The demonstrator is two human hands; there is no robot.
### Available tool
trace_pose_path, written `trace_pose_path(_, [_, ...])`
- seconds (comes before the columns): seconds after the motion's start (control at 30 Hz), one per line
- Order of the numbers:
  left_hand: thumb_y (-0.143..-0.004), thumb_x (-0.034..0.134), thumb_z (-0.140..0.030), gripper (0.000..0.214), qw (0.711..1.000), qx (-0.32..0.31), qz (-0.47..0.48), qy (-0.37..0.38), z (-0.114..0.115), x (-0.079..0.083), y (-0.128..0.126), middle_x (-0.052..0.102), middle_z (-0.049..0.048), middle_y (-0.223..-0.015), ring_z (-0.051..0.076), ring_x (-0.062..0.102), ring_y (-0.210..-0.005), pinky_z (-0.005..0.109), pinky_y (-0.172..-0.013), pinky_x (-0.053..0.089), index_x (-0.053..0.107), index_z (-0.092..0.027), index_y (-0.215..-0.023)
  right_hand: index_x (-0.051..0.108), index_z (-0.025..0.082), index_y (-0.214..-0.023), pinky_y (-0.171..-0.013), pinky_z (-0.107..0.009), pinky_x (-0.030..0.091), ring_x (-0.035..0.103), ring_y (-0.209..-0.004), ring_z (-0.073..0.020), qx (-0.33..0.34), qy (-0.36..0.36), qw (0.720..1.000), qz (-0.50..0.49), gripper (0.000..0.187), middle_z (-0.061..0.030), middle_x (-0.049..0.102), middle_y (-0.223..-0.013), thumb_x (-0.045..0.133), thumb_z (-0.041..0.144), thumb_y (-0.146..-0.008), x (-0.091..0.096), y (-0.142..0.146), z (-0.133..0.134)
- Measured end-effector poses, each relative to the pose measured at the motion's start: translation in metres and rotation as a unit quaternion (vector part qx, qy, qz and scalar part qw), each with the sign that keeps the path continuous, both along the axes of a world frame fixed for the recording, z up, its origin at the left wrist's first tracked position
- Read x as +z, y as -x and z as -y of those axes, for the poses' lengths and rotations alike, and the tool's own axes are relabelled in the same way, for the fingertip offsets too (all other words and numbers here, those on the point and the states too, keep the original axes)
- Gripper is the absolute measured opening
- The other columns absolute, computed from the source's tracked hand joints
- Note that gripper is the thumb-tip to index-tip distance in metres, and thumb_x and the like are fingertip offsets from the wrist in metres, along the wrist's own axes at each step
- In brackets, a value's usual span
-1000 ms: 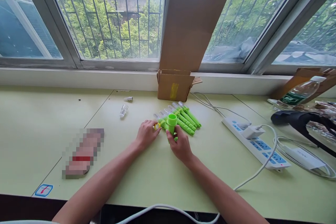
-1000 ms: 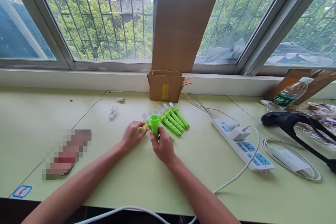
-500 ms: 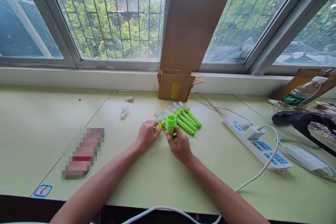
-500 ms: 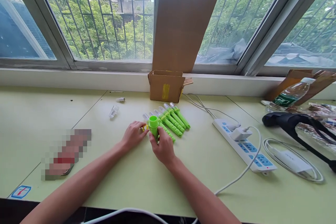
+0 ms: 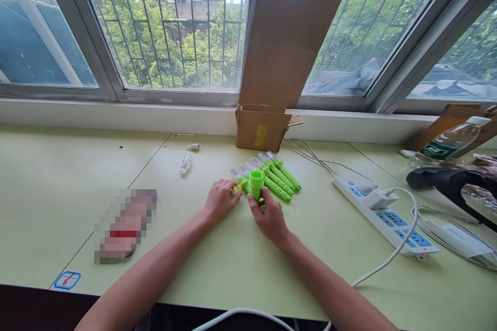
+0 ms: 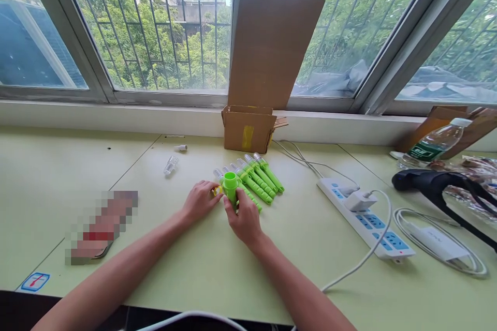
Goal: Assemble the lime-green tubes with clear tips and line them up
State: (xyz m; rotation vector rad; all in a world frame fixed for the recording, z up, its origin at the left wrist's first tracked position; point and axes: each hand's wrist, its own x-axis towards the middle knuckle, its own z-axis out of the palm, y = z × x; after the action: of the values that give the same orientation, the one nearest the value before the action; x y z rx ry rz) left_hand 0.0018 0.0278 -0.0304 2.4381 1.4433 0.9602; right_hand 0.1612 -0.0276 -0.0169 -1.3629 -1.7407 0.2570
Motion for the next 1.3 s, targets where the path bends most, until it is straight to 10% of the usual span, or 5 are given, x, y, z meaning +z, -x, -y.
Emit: trace_pose_path(1.3, [-0.079, 0.06, -0.025, 0.013, 1.0, 0.005, 0.006, -0.01, -0.0017, -0.0009, -0.0012, 0.065, 0.0036, -0.087, 0.018, 0.057, -0.083, 0.032, -0.078, 0.043, 0.062, -0.021, -0.091, 0.05, 0.019, -0.088, -0.057, -0.025, 0.042, 0.053, -0.061, -0.0158, 0.012, -0.036, 0.998, 0.045, 0.021, -0.0024, 0.056, -0.07, 0.045, 0.039, -0.088, -0.0015, 0.0006, 0.0011])
